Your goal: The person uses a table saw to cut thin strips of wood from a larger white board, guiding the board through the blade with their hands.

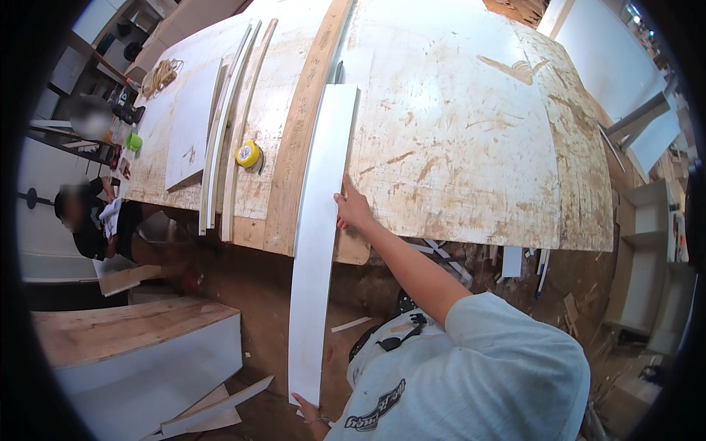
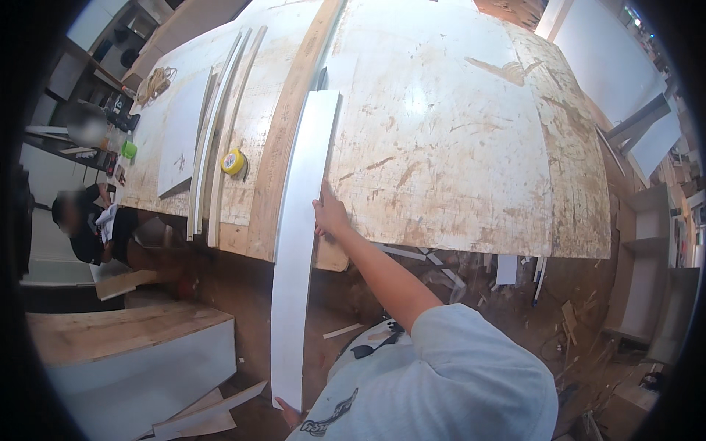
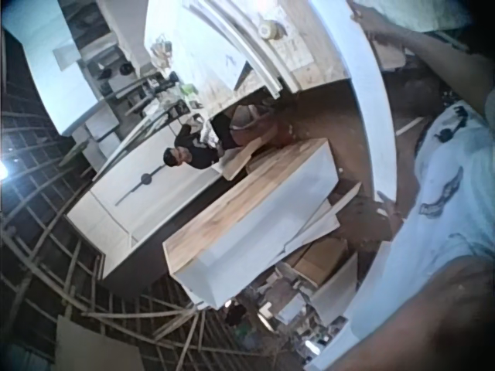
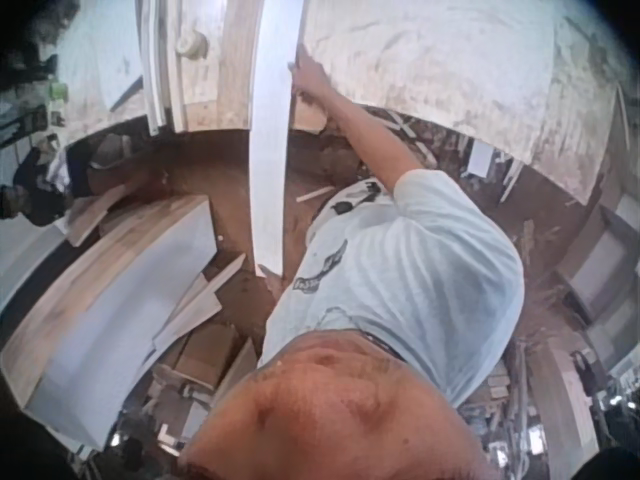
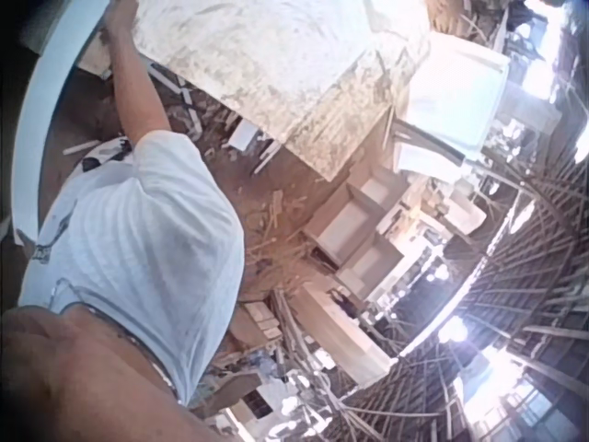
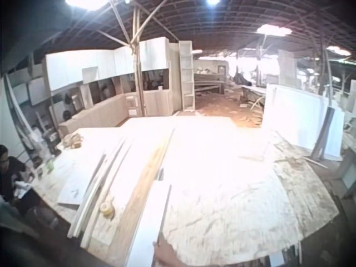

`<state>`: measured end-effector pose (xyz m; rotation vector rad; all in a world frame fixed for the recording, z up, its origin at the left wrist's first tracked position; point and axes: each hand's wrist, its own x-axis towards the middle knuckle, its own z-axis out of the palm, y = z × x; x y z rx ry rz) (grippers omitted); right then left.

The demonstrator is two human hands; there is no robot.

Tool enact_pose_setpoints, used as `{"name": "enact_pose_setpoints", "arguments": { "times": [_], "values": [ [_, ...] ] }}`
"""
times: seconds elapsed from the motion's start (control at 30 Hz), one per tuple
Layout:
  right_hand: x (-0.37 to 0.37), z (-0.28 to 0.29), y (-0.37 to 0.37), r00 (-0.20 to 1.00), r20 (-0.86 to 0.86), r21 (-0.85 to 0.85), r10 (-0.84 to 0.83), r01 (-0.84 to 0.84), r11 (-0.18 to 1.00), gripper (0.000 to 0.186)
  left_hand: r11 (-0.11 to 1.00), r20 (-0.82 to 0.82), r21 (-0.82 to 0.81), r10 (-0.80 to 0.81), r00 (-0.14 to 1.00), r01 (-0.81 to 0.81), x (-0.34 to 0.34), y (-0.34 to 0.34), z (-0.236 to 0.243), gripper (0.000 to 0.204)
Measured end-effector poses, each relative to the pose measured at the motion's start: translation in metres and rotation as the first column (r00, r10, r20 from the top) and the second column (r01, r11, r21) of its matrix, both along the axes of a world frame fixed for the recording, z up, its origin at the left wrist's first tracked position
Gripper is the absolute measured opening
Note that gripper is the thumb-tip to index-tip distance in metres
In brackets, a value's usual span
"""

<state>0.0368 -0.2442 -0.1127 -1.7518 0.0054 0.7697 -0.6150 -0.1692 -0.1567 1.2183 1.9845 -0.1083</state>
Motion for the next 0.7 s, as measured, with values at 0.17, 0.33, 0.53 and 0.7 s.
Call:
{"name": "enact_pose_setpoints", "arguments": {
  "times": [0.17, 0.33, 0.53, 0.7],
  "values": [
    [0.037, -0.001, 0.004, 0.998, 0.059, 0.028, -0.026, 0.025, 0.999, 0.070, 1.000, 0.015, 0.018, 0.022, 1.000, -0.022, 0.030, -0.002, -0.009, 0.107],
    [0.092, -0.023, 0.009, 0.985, 0.137, -0.006, -0.103, 0.105, 0.994, 0.072, 0.989, 0.349, -0.001, 0.140, 0.927, -0.149, 0.107, -0.010, -0.001, 0.103],
    [0.114, -0.024, 0.027, 0.979, 0.124, -0.059, -0.162, 0.170, 0.984, 0.069, 0.960, 0.694, -0.109, 0.259, 0.672, -0.258, 0.104, -0.009, -0.017, 0.080],
    [0.044, -0.072, 0.015, 0.848, 0.530, -0.174, -0.011, 0.121, 0.977, 0.074, 0.974, 0.801, -0.114, 0.207, 0.562, -0.197, 0.124, -0.011, -0.004, 0.073]
  ]
}}
